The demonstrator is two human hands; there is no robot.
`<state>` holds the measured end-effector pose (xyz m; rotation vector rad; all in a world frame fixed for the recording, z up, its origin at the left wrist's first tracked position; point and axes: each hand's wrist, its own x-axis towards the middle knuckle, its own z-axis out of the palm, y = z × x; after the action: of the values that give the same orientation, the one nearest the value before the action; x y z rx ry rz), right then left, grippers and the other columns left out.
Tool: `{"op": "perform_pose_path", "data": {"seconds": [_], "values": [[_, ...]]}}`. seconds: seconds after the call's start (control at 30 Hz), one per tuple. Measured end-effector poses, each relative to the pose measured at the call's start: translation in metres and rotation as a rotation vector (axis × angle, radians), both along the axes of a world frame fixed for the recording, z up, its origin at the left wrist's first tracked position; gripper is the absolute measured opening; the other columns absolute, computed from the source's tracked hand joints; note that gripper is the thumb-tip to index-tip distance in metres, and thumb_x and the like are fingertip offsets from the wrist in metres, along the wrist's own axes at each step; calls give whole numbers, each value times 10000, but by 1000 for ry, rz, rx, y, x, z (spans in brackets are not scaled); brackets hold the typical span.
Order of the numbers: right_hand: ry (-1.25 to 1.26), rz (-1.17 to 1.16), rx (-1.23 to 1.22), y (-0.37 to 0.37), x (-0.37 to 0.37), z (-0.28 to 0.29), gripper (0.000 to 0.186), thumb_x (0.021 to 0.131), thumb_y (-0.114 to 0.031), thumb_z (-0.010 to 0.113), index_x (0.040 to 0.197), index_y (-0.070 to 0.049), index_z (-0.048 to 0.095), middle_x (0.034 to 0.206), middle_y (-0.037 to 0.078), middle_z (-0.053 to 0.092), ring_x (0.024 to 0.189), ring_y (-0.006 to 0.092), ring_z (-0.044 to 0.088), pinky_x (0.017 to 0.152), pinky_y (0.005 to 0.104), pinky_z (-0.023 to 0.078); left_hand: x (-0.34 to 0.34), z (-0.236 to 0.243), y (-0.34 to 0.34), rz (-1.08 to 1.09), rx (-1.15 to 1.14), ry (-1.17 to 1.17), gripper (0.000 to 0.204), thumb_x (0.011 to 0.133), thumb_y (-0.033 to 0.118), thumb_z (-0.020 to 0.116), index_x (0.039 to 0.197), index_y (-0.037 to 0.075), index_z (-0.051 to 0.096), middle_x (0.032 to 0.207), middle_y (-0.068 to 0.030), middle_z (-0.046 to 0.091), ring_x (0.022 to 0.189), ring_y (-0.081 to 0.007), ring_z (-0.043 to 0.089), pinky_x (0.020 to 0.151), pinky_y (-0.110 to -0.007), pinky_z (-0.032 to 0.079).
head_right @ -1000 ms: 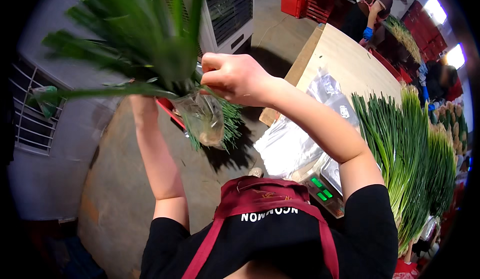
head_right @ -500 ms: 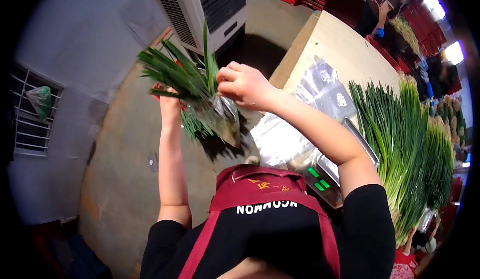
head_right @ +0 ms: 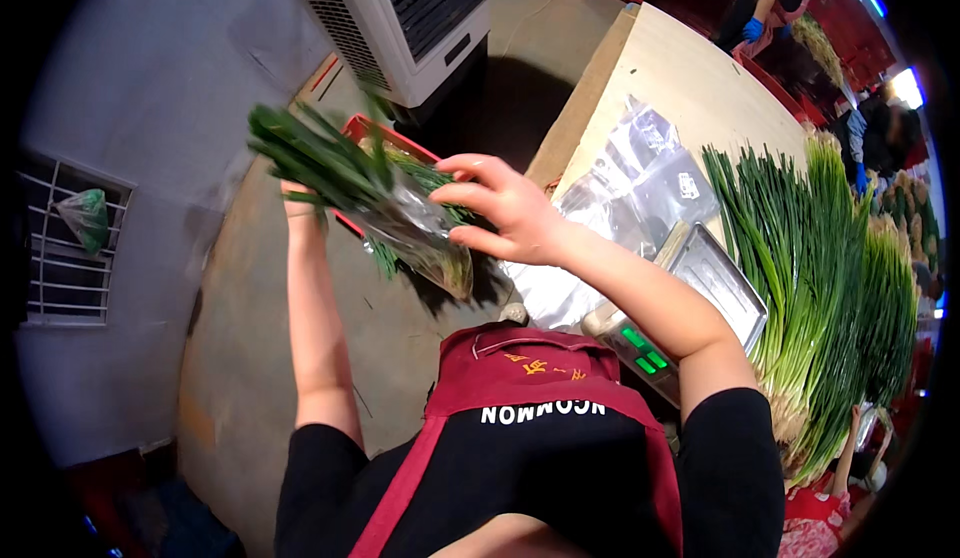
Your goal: The person weighs bundles of green onions on an electronic scale, adjusts the stalks by hand, and slides them into plastic bags.
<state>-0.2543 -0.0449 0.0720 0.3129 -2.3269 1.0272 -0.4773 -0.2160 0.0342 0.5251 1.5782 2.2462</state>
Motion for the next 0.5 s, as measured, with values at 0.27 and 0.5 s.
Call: {"op": "perform_pose_path", "data": {"seconds": [0.27, 0.5], "values": [[-338, -129, 104, 30, 61, -35, 270, 776, -160, 615, 1022, -71, 549, 1039, 100, 544, 928, 276, 557, 758, 342, 471, -154, 68, 6, -176, 400, -64, 186, 894, 236, 510, 746, 124, 524, 581, 86, 431, 455, -36, 312, 433, -187, 264], [-607, -166, 15, 35, 102, -73, 163, 809, -179, 563, 906, -50, 586, 855, 93, 581, 800, 272, 579, 690, 346, 473, -159, -42, 18, -94, -382, 435, 255, 856, 256, 491, 652, 103, 498, 559, 14, 458, 521, -90, 422, 479, -256, 322]]}}
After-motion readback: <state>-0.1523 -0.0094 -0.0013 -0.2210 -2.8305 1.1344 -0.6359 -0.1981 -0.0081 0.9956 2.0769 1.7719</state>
